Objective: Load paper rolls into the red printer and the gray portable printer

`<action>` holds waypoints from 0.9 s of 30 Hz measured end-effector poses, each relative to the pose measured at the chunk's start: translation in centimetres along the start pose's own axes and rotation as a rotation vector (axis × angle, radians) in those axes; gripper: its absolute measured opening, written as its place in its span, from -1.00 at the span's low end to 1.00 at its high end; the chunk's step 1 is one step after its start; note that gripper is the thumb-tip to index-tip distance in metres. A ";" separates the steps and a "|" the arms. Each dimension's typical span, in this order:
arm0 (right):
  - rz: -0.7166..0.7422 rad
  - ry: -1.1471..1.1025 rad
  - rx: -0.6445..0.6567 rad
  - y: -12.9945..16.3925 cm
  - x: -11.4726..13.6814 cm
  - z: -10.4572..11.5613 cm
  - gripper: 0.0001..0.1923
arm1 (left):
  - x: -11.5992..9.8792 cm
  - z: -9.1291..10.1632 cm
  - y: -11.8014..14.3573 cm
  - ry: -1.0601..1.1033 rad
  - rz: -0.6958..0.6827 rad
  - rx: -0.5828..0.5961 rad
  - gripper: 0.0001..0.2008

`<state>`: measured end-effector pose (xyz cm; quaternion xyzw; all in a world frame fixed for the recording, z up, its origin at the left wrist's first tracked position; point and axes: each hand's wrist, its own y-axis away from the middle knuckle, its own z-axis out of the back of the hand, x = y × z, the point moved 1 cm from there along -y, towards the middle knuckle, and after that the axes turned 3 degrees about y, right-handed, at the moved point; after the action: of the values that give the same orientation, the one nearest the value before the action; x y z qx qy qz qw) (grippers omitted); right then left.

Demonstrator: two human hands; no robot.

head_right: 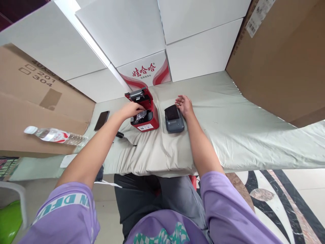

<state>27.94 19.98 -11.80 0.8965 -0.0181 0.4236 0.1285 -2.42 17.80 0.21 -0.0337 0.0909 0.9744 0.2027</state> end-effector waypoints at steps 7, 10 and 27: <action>0.022 0.032 0.003 0.0 0.0 -0.1 -0.72 | -1.4 0.7 0.0 -0.051 0.051 0.126 -0.62; 0.011 0.023 -0.005 0.0 0.1 -0.1 -0.77 | -1.6 0.8 0.4 -0.013 0.018 0.062 -0.63; 0.000 0.050 -0.012 -0.8 0.0 0.5 -0.77 | 6.5 3.7 16.1 1.164 0.300 -0.904 -0.45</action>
<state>28.42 20.66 -12.23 0.8849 -0.0175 0.4456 0.1342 -14.88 6.55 5.80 -0.6105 -0.2222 0.7588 -0.0464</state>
